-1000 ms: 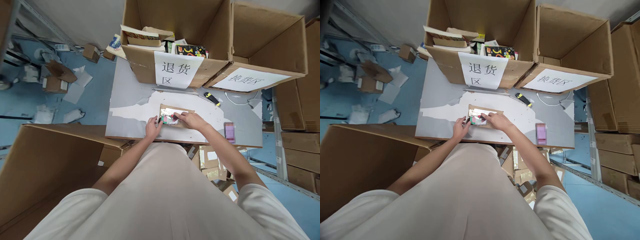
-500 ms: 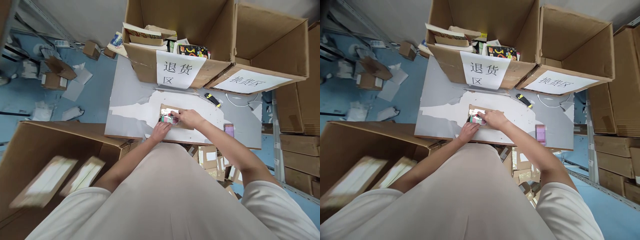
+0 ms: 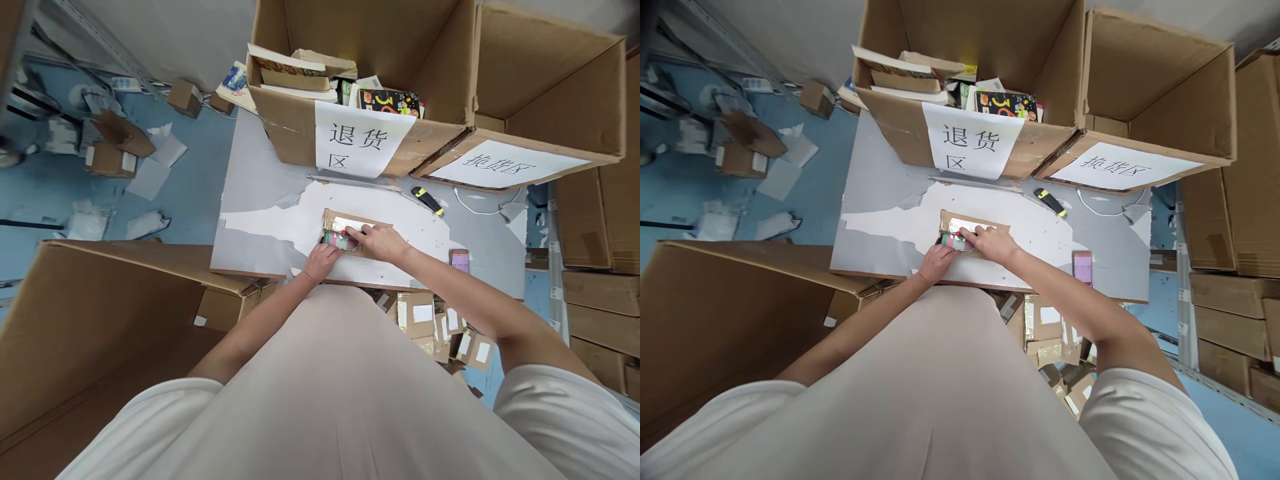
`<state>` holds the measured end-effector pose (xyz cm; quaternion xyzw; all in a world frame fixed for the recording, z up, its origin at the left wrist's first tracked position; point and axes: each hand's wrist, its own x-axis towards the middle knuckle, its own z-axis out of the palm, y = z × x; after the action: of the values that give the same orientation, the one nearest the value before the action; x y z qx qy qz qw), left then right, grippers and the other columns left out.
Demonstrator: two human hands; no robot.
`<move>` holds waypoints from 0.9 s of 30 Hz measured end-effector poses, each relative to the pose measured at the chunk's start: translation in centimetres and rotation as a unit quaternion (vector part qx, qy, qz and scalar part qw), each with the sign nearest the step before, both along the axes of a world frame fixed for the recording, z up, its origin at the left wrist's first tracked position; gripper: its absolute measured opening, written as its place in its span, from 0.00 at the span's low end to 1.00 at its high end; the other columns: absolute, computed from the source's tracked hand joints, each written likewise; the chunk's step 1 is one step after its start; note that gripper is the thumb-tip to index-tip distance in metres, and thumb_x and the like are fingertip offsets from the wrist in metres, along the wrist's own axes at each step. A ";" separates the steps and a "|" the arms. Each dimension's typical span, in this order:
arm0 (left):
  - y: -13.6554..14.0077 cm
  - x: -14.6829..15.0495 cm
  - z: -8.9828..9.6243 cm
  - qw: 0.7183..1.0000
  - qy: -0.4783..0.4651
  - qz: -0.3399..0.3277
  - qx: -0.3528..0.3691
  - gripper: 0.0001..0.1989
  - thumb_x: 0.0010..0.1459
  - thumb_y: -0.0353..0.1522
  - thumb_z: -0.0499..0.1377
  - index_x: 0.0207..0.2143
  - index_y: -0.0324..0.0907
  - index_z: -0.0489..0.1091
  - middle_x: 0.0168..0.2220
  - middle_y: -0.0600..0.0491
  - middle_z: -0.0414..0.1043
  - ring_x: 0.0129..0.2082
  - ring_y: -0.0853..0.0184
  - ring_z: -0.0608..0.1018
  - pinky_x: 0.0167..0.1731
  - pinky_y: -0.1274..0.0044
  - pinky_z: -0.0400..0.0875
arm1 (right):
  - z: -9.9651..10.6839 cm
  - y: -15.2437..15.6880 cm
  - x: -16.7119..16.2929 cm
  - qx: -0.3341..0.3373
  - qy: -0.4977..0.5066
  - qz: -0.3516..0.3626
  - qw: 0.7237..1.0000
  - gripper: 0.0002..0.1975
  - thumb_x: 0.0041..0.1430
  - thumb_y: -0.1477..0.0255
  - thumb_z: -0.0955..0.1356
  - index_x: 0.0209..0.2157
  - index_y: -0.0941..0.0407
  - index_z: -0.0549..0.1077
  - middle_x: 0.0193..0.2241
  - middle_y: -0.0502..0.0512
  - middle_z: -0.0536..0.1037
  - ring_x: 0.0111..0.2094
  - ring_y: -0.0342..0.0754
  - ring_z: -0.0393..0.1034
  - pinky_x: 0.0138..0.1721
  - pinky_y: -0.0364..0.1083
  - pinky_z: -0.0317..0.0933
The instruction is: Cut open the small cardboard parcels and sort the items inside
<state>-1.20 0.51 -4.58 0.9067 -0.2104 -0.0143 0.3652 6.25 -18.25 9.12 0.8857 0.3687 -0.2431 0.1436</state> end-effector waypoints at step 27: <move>0.3 0.2 -0.4 0.986 -0.136 -0.007 0.097 0.15 0.66 0.31 0.47 0.42 0.43 0.74 0.35 0.50 0.76 0.34 0.65 0.71 0.32 0.72 0.58 | 1.5 -1.5 0.5 0.008 0.037 -0.017 0.999 0.29 0.64 0.78 0.53 0.66 0.50 0.45 0.50 0.66 0.71 0.42 0.55 0.73 0.36 0.48 0.59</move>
<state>-0.97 0.80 -4.96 0.9298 -0.2626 0.0864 0.2429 6.70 -19.75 10.64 0.8834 0.3601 -0.2754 0.1188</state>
